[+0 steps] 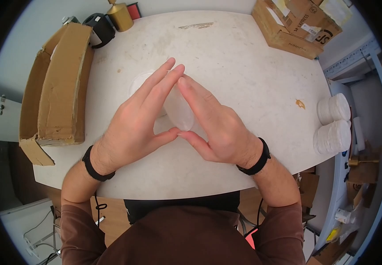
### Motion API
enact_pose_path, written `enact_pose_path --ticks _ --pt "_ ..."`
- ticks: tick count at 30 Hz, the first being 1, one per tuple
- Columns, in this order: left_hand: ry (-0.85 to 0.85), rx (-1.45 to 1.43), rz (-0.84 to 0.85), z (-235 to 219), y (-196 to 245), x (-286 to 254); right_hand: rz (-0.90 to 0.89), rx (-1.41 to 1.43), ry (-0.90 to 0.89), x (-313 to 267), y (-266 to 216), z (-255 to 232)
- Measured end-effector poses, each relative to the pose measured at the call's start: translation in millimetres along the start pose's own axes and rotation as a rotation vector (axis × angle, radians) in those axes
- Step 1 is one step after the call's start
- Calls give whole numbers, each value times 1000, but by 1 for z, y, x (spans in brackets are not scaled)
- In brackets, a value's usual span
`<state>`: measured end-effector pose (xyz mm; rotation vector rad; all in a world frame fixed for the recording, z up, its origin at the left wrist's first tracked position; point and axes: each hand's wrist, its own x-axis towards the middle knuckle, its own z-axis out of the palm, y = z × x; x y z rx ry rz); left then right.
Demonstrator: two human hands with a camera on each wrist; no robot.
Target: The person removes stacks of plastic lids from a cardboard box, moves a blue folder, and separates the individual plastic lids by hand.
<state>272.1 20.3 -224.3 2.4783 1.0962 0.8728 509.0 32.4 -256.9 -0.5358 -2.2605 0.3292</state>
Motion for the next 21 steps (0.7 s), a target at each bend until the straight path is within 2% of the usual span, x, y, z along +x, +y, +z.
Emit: enact_pose_path --ticks 5,9,14,17,21 --pt "-57 -108 -36 -4 -2 -1 2 4 36 2 1 1" --pt "-3 -146 -52 -3 -1 -1 -14 -34 77 4 -1 -1" --pt "112 -124 43 4 0 -1 -1 -82 97 0 3 0" --pt "84 -71 106 3 -5 -2 -44 -48 135 2 5 3" --pt "71 -83 94 8 -6 -4 -35 -22 127 1 5 4"
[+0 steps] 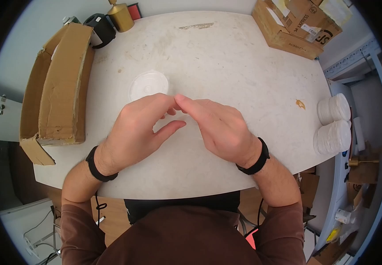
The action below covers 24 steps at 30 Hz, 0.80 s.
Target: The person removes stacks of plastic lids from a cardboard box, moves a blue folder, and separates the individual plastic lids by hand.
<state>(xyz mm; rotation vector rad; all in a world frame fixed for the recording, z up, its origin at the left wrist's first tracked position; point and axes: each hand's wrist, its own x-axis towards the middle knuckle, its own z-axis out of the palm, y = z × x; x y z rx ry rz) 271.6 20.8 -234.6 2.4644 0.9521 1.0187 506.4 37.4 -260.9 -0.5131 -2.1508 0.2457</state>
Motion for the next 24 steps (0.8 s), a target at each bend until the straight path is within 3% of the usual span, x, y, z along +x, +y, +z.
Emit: enact_pose_path --ticks 8,9,11,13,14,16,21,24 --pt "-63 -196 -254 4 17 0 -50 -51 52 -2 -2 -2" --pt "-63 -196 -254 2 16 0 -37 -41 79 0 -4 -1" --pt "94 -40 -88 -6 11 3 -21 -32 107 2 -6 -4" --pt "137 21 -6 -14 3 7 159 -76 -32 3 -8 -13" --pt "182 83 77 -16 1 7 159 -76 -32 4 -6 -12" --pt "180 70 72 -17 1 5 20 -51 55 6 1 -7" --pt "284 -37 -46 -7 7 7 33 -70 151 -1 0 -4" --pt "145 -193 -166 -2 9 3 26 -35 130 -6 2 -4"
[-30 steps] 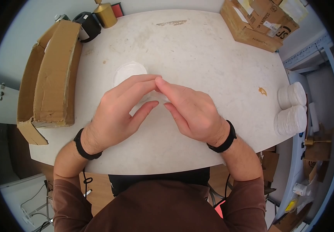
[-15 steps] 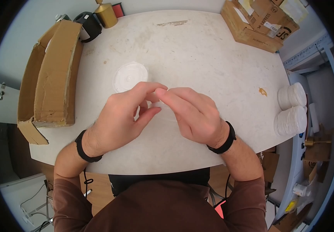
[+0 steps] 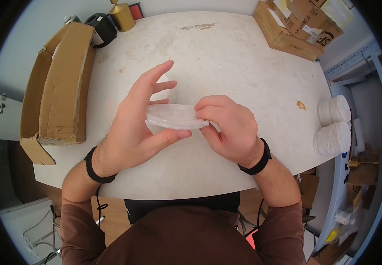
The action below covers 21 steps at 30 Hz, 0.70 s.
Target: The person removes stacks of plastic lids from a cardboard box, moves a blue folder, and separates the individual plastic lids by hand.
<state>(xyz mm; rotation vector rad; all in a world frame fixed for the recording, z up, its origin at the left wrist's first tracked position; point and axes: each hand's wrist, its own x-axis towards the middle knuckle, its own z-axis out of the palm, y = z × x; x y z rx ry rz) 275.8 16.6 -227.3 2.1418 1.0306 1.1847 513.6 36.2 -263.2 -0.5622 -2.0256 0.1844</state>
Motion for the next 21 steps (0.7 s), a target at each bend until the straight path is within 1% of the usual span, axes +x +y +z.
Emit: enact_pose_path --ticks 1,2,3,5,6,8,11,12,14,17,21 --pt "-23 -54 -17 3 1 -1 -10 30 -54 -1 1 0" --pt "-45 -109 -34 5 1 -2 -10 30 -54 -2 1 1" --pt "-45 -109 -34 2 2 -2 -36 30 -67 -2 1 2" --pt "-129 -58 -32 -6 4 0 -63 29 -80 2 -2 3" --pt "-130 -58 -32 -8 2 0 -63 42 -72 8 -7 1" --pt "-34 -94 -102 -11 -2 2 -61 56 -65 9 -9 -1" --pt "-5 -89 -79 -6 -4 2 -62 13 -95 7 -5 0" --pt "-4 -89 -78 -5 -5 2 -74 10 -101 7 -5 0" --pt "-50 5 33 -4 -6 2 -87 8 -108 9 -5 0" --pt "-52 -23 72 -2 0 3 -108 -19 -98 10 -6 2" --pt "-59 -31 21 2 -3 1 -103 13 -94 5 -2 5"
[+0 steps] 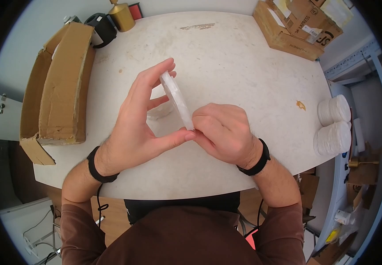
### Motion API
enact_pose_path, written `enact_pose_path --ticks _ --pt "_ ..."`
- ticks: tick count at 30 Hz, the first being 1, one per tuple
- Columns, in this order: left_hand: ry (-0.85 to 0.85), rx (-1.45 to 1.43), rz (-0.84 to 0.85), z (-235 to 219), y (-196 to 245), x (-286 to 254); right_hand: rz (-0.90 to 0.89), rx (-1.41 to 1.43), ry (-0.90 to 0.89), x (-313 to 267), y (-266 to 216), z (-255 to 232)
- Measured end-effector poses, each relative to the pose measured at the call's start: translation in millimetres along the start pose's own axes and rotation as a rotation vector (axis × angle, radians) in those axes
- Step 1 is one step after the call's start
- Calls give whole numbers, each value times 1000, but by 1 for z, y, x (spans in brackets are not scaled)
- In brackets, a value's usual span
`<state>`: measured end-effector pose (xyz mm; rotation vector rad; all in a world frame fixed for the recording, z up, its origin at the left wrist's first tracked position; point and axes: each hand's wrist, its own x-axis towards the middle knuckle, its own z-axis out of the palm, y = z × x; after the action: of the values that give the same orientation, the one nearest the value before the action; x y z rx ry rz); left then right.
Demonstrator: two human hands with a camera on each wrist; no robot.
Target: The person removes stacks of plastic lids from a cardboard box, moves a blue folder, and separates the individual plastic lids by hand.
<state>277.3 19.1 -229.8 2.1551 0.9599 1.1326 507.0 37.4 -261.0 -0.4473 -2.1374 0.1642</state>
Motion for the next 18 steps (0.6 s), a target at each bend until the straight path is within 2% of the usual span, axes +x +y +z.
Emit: enact_pose_path --ticks 2,6,8,18 --pt "-18 1 -76 -1 1 -1 -14 -5 -6 0 1 0" --pt "-14 -8 -60 -5 0 1 -26 13 -21 2 0 0" --pt "-35 -68 -3 -6 -5 2 -33 6 -13 4 -1 -1" --pt "-87 -12 97 -8 -8 4 -42 18 -18 4 -1 -2"
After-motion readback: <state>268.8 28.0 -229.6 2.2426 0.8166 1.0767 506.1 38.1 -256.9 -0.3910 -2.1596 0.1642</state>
